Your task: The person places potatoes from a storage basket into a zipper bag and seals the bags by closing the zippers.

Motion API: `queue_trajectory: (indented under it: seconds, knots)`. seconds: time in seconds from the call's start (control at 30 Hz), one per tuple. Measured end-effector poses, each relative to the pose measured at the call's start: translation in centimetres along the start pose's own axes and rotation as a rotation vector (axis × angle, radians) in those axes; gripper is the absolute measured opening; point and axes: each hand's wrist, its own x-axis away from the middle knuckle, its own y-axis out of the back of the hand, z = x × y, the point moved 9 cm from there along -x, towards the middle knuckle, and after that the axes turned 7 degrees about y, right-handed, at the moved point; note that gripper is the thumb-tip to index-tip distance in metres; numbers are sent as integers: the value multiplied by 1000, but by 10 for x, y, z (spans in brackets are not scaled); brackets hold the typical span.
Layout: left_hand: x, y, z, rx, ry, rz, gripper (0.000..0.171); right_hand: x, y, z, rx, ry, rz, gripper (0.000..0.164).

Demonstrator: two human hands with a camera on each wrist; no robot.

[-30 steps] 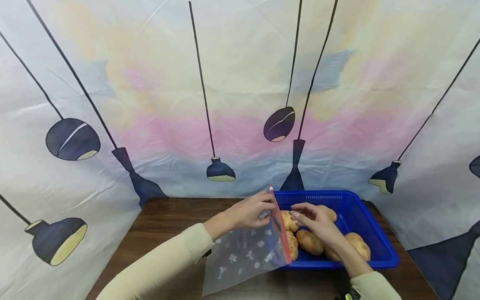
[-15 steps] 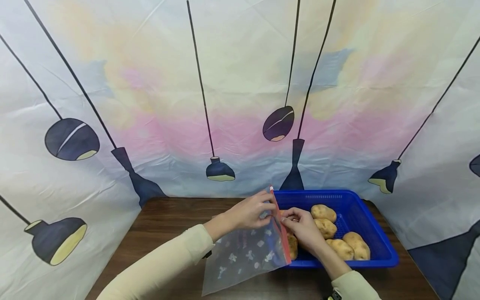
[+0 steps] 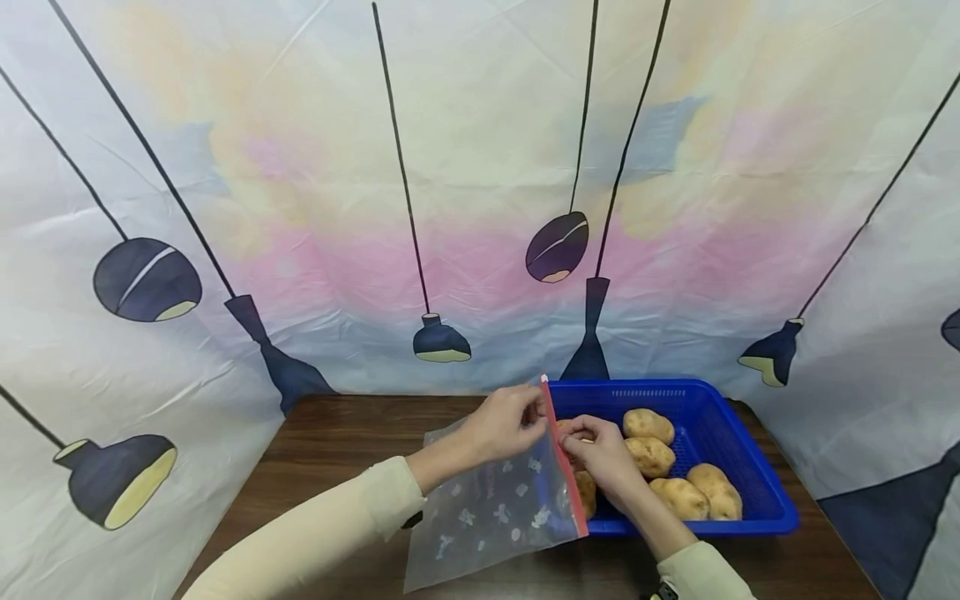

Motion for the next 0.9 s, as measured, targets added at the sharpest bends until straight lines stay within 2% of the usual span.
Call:
queue_trajectory:
  seconds: [0.07, 0.23, 0.37, 0.5, 0.6, 0.77, 0.9]
  knots:
    - [2, -3, 4, 95, 117, 33, 7, 1, -1, 1, 11, -1, -6, 14]
    - [10, -16, 18, 240, 383, 124, 25, 1, -3, 3, 33, 1, -7, 17]
    - [15, -27, 27, 334, 495, 189, 28, 0, -5, 2, 39, 6, 10, 18]
    - [16, -36, 33, 444, 525, 228, 23, 0, -8, 1, 29, 11, 31, 20]
    - [15, -39, 35, 501, 515, 248, 21, -1, -8, -1, 21, 6, 34, 22]
    - [15, -37, 33, 524, 485, 283, 18, -4, -9, 0, 46, -1, 52, 23]
    - [14, -31, 29, 514, 476, 285, 17, -7, -11, 6, 85, 25, 66, 17]
